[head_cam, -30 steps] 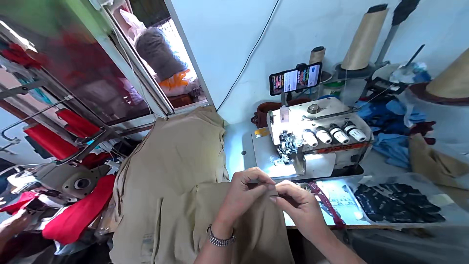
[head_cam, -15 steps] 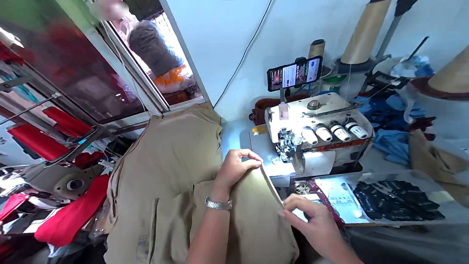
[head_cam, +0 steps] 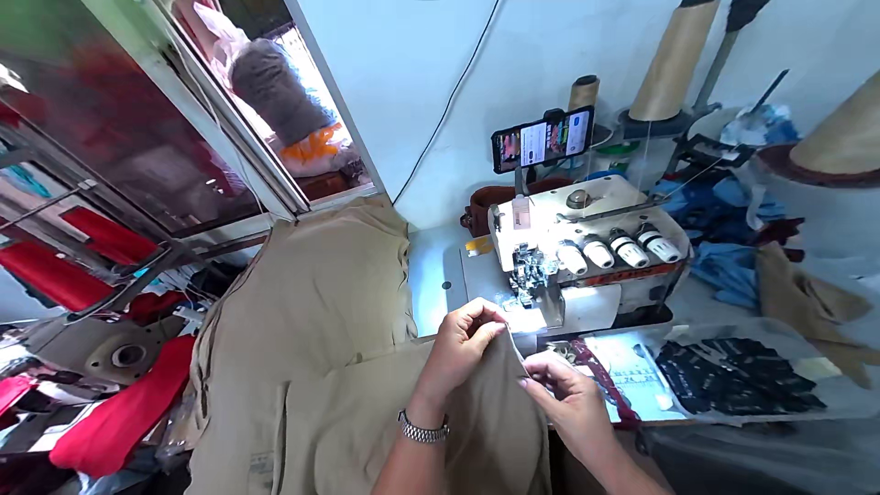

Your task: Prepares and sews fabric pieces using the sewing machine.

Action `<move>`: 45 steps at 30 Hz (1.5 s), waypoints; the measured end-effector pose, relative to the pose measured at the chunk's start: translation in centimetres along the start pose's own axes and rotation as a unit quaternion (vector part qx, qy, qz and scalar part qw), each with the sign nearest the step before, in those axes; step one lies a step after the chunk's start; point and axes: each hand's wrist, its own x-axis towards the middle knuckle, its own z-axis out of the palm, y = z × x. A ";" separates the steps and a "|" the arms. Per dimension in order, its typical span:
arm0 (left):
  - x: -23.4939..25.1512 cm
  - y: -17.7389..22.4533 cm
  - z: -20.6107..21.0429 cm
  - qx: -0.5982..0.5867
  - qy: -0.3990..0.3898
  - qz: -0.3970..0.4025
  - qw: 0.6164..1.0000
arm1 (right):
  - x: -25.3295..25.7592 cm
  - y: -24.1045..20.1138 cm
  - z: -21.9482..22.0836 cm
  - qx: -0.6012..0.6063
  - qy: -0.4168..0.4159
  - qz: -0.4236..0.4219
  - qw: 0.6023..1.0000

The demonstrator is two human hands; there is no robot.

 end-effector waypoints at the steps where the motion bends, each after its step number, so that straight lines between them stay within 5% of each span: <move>1: -0.1 0.0 0.0 -0.013 0.002 0.001 1.000 | 0.4 -0.3 0.4 0.006 0.007 -0.008 1.000; 14: 1.0 -0.2 2.3 -0.026 0.099 0.035 0.994 | -1.5 -0.3 -0.6 -0.111 0.115 -0.101 0.982; 20: 2.4 -1.8 4.8 0.107 0.063 0.050 0.991 | -2.0 0.9 -1.7 -0.115 0.133 -0.017 0.984; 25: 1.0 -2.8 6.0 0.351 0.109 0.133 0.921 | -3.1 2.0 -0.9 0.018 0.038 0.078 0.996; 29: -2.1 -2.4 9.0 0.537 0.154 0.078 0.825 | -3.6 1.8 -1.4 -0.003 0.015 0.080 0.997; 32: -2.5 -2.7 10.4 0.571 0.165 0.057 0.802 | -3.2 1.2 -1.9 0.020 0.024 0.085 0.996; 38: -1.1 -3.2 10.3 0.547 0.163 0.062 0.819 | -1.9 0.5 -2.3 0.044 0.035 0.088 0.995; 41: -0.9 -2.9 9.1 0.478 0.133 0.047 0.867 | -1.4 0.8 -2.1 0.052 0.045 0.084 0.994; 45: 1.0 -1.6 5.8 0.337 0.077 -0.070 0.936 | 0.0 1.4 -1.9 0.054 0.046 0.058 0.996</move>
